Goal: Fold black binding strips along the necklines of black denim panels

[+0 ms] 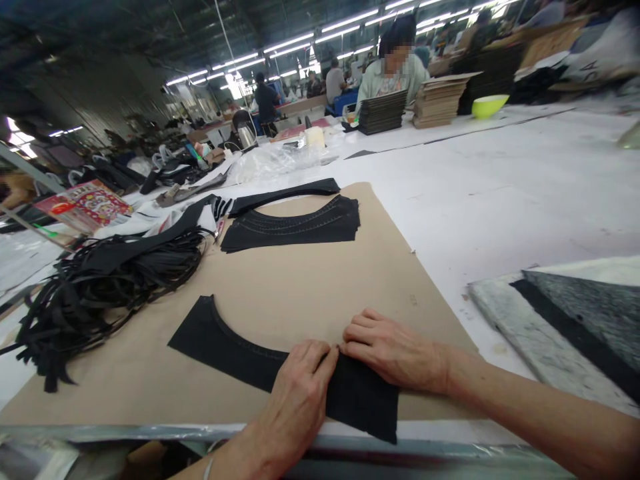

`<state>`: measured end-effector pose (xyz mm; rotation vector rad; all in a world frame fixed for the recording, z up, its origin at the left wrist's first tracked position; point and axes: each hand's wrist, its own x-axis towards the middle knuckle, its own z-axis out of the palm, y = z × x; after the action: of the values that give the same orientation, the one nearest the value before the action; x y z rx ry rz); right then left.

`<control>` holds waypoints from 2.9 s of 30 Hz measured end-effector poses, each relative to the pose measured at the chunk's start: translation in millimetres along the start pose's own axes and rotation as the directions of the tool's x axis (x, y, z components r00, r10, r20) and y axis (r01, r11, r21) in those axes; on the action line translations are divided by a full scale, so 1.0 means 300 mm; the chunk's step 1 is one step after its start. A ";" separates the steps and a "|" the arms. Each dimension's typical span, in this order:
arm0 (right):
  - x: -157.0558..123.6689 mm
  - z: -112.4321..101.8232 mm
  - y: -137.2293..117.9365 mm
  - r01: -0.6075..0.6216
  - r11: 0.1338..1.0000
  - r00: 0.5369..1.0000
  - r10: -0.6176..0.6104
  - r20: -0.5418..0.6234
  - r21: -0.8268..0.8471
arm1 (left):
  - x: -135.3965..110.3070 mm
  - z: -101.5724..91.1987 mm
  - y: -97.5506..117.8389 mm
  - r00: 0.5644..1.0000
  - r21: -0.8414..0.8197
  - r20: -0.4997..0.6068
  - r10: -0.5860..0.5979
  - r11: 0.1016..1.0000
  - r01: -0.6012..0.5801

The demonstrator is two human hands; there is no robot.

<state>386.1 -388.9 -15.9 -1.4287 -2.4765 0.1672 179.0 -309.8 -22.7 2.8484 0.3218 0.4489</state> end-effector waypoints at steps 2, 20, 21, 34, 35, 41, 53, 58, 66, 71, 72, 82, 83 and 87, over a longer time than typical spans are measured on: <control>-0.002 -0.013 -0.001 -0.044 0.999 0.999 0.045 -0.011 0.024 | 0.000 0.009 0.008 1.000 0.035 0.003 0.011 0.999 -0.011; -0.032 -0.055 0.047 -0.125 0.973 0.992 0.119 0.043 0.193 | 0.001 0.025 0.019 0.989 0.098 0.140 -0.047 0.995 0.034; -0.038 -0.055 0.046 -0.119 0.977 0.993 0.113 0.041 0.179 | 0.004 0.026 0.020 0.988 0.107 0.145 -0.052 0.994 0.037; -0.058 -0.066 0.044 -0.138 0.983 0.990 0.135 0.032 0.117 | 0.043 0.034 0.027 0.995 0.085 0.098 0.036 0.995 -0.044; -0.057 -0.068 0.044 -0.135 0.984 0.991 0.132 0.035 0.115 | 0.044 0.035 0.027 0.994 0.086 0.099 0.034 0.995 -0.043; -0.071 -0.070 0.042 -0.141 0.987 0.989 0.138 0.043 0.080 | 0.050 0.046 0.030 0.989 0.116 0.144 0.038 0.992 -0.055; -0.142 -0.046 0.045 -0.169 0.984 0.984 0.172 -0.049 0.062 | 0.070 0.050 0.047 0.977 0.169 0.214 0.004 0.985 -0.041; -0.162 -0.033 0.046 -0.187 0.981 0.979 0.191 -0.076 0.053 | 0.077 0.050 0.053 0.974 0.169 0.226 -0.019 0.985 -0.020; -0.165 -0.032 0.047 -0.219 0.974 0.970 0.223 -0.096 0.052 | 0.090 0.039 0.063 0.972 0.191 0.232 -0.044 0.982 -0.001; -0.168 -0.038 0.038 -0.234 0.969 0.965 0.241 -0.102 0.075 | 0.089 0.047 0.064 0.975 0.201 0.222 -0.029 0.979 -0.017; -0.166 -0.044 0.034 -0.248 0.965 0.962 0.256 -0.099 0.089 | 0.086 0.047 0.064 0.975 0.195 0.218 -0.030 0.981 -0.013; -0.138 -0.042 0.032 -0.254 0.967 0.965 0.251 -0.071 -0.031 | 0.073 0.048 0.055 0.977 0.124 0.207 -0.056 0.992 0.031; -0.140 -0.035 0.035 -0.241 0.969 0.968 0.236 -0.086 -0.050 | 0.075 0.047 0.055 0.975 0.123 0.214 -0.055 0.992 0.029; -0.150 -0.017 0.038 -0.194 0.976 0.971 0.176 -0.160 -0.104 | 0.085 0.041 0.061 0.969 0.134 0.243 -0.052 0.991 0.019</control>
<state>418.4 -422.2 -21.8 -1.6563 -2.2646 -0.0508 210.0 -323.1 -22.2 2.9759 0.3660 0.0654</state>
